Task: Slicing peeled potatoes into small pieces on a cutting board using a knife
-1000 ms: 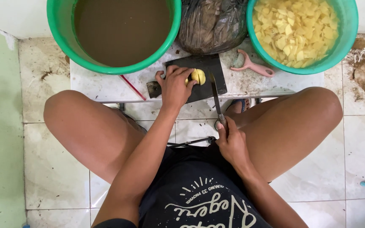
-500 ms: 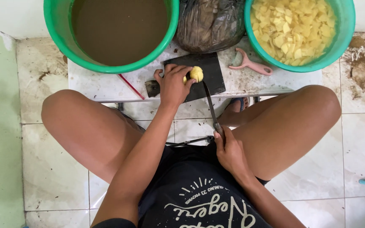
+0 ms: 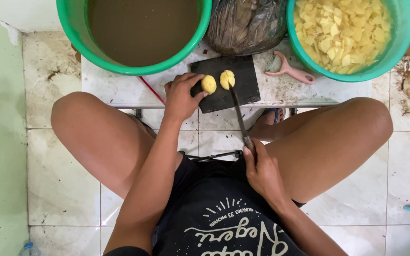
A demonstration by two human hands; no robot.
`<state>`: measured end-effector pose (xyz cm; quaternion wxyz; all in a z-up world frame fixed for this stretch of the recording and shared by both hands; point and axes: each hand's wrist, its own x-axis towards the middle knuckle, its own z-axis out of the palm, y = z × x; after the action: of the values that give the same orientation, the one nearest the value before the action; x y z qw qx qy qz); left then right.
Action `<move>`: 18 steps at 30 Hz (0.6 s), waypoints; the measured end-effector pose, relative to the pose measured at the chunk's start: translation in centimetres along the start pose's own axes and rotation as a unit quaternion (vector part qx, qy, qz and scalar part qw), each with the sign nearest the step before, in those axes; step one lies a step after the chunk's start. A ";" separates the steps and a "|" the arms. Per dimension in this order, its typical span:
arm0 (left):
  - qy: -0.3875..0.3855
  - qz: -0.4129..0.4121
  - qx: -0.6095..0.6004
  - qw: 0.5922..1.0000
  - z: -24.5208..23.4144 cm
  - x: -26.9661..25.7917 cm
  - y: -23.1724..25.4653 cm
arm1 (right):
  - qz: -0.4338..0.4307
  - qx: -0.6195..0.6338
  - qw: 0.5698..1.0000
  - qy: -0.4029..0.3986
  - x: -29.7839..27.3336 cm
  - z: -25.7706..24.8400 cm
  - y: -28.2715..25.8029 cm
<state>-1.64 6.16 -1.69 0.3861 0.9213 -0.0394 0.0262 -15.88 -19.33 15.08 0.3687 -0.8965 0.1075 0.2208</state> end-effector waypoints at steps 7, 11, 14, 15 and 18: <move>0.087 -0.015 0.042 0.995 0.3 -0.8 3.5 | -0.075 0.011 0.997 0.011 3.3 3.0 0.2; 0.134 -0.013 0.087 0.987 1.7 -1.2 3.7 | -0.068 0.010 0.998 0.012 4.1 3.1 0.7; 0.098 0.012 0.040 0.994 1.9 -0.5 3.3 | -0.065 0.013 0.998 0.018 4.5 2.8 1.3; 0.075 0.030 0.022 0.997 1.7 -0.6 2.9 | -0.067 0.014 0.998 0.010 4.6 2.9 1.5; 0.077 0.029 0.019 0.996 1.1 -0.9 2.8 | -0.063 0.025 0.998 0.019 3.7 2.6 0.4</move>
<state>-2.78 3.42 -0.53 0.3694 0.9222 -0.0357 0.1087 -13.64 -17.88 11.39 0.4021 -0.8961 0.0633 0.1771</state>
